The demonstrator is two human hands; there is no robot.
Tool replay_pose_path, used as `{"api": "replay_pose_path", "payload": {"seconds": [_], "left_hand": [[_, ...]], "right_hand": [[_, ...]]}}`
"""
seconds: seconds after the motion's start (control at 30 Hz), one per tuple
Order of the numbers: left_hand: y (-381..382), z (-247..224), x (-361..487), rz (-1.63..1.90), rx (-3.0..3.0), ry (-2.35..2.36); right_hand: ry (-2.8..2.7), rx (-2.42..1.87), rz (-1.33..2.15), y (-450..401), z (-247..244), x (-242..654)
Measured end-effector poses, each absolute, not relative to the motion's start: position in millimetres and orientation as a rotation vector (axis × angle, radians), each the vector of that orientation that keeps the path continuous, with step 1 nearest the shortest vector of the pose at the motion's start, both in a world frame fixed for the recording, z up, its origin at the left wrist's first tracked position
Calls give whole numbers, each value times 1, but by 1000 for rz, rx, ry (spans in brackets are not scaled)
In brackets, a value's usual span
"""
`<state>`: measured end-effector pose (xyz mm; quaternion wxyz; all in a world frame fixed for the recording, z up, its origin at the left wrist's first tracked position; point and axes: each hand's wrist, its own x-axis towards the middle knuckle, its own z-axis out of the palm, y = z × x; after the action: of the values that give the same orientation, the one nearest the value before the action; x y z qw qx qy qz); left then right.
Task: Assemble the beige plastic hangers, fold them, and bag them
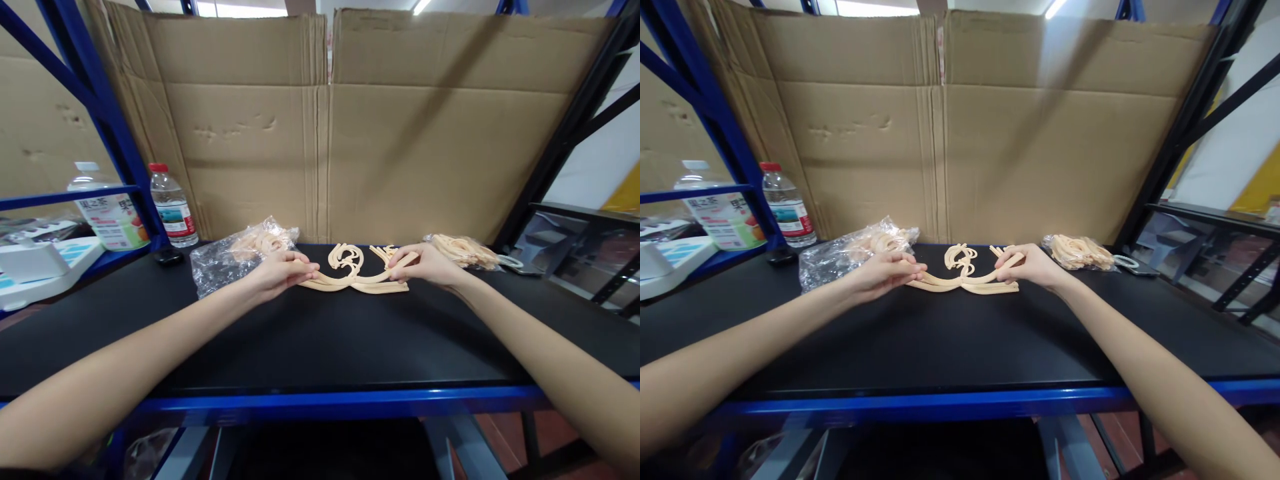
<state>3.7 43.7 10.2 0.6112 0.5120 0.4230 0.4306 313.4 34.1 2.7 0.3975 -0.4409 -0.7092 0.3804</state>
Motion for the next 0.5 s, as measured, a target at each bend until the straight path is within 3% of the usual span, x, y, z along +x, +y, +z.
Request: {"api": "replay_pose_path", "payload": {"seconds": [0.17,0.33,0.5], "left_hand": [[53,15,-9,724,1893,946],[52,14,-13,693,2681,909],[48,9,-13,508,3045,1051]], "right_hand": [[-2194,-1175,714,34,3,316],[-2385,-1014,415,32,-2,307],[-2458,-1076,394,30,-3,306]]}}
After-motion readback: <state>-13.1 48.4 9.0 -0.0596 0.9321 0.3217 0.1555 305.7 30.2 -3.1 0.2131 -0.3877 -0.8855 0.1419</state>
